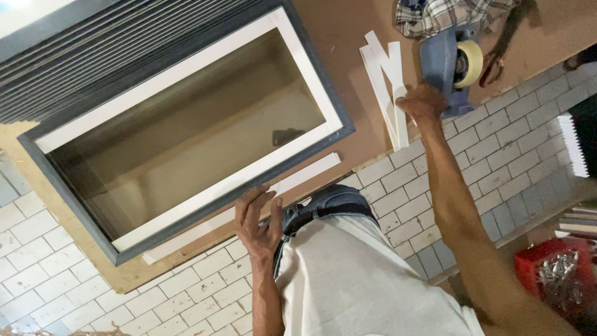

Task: The person applies white adhesive strips to the edges of a rectangular window frame, pressing them down firmly. They then lift the frame and place it on top of a stack of similar frames. This process is repeated for multiple frames.

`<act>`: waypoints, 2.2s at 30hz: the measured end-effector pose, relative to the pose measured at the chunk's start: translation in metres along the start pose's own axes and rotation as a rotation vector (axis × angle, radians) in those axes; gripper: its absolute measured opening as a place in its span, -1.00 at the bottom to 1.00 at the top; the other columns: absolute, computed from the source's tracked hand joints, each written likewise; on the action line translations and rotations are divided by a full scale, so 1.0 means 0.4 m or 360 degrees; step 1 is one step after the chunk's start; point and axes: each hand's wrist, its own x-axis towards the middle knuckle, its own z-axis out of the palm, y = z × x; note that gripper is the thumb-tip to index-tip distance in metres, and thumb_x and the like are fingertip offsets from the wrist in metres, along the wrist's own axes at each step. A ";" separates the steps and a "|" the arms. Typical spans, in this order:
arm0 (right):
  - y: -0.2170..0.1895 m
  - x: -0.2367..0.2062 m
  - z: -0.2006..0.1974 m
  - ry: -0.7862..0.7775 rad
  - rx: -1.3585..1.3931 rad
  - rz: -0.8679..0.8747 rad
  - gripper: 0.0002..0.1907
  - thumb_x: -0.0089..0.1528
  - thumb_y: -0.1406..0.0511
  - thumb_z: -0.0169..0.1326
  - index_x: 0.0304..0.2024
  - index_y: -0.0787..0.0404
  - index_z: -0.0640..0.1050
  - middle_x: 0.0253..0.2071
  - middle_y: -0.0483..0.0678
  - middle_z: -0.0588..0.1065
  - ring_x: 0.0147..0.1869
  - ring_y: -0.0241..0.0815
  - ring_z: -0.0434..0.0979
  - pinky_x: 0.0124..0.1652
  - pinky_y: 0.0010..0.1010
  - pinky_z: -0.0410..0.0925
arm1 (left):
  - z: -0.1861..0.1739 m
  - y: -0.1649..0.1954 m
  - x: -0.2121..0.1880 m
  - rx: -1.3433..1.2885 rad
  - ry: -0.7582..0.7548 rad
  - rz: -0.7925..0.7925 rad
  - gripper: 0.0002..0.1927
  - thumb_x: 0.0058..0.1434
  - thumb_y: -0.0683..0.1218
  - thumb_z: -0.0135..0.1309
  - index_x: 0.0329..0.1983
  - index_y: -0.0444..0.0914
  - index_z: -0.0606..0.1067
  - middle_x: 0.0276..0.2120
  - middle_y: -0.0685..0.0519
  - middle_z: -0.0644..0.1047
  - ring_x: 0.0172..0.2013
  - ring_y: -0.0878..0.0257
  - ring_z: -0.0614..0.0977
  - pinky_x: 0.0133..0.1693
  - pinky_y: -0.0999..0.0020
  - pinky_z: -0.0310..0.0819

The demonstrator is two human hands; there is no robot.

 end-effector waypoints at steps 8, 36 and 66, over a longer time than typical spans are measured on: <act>-0.055 -0.060 -0.017 0.0016 0.0062 -0.0157 -0.65 -0.04 0.13 0.24 -0.23 0.11 0.72 -0.24 0.11 0.64 -0.12 0.14 0.65 -0.12 -0.09 0.49 | -0.266 -0.144 0.048 0.0072 -0.0031 0.0137 -0.81 0.14 -0.25 0.30 -0.16 -0.28 0.62 -0.06 -0.02 0.61 -0.03 0.09 0.64 0.01 0.23 0.57; -1.103 -0.927 0.230 -0.1045 0.1312 -0.1562 -0.31 0.24 0.34 0.21 0.39 0.26 0.28 -0.36 -0.03 0.61 -0.40 -0.34 0.60 -0.44 -0.48 0.52 | -0.780 -0.507 0.038 -0.0298 0.0942 -0.0553 -0.31 0.34 -0.24 0.18 0.46 -0.29 0.14 -0.09 -0.08 0.63 -0.03 0.19 0.65 0.06 0.29 0.56; -1.421 -1.000 0.260 -0.0136 0.0213 -0.2185 -0.31 0.16 -0.01 0.32 0.27 0.08 0.50 -0.17 0.05 0.58 -0.19 -0.02 0.59 -0.26 -0.23 0.49 | -0.812 -0.909 0.502 0.0172 0.0285 0.0018 0.09 0.05 -0.11 0.43 0.52 -0.29 -0.01 0.39 -0.16 0.27 0.38 -0.16 0.27 0.41 0.01 0.11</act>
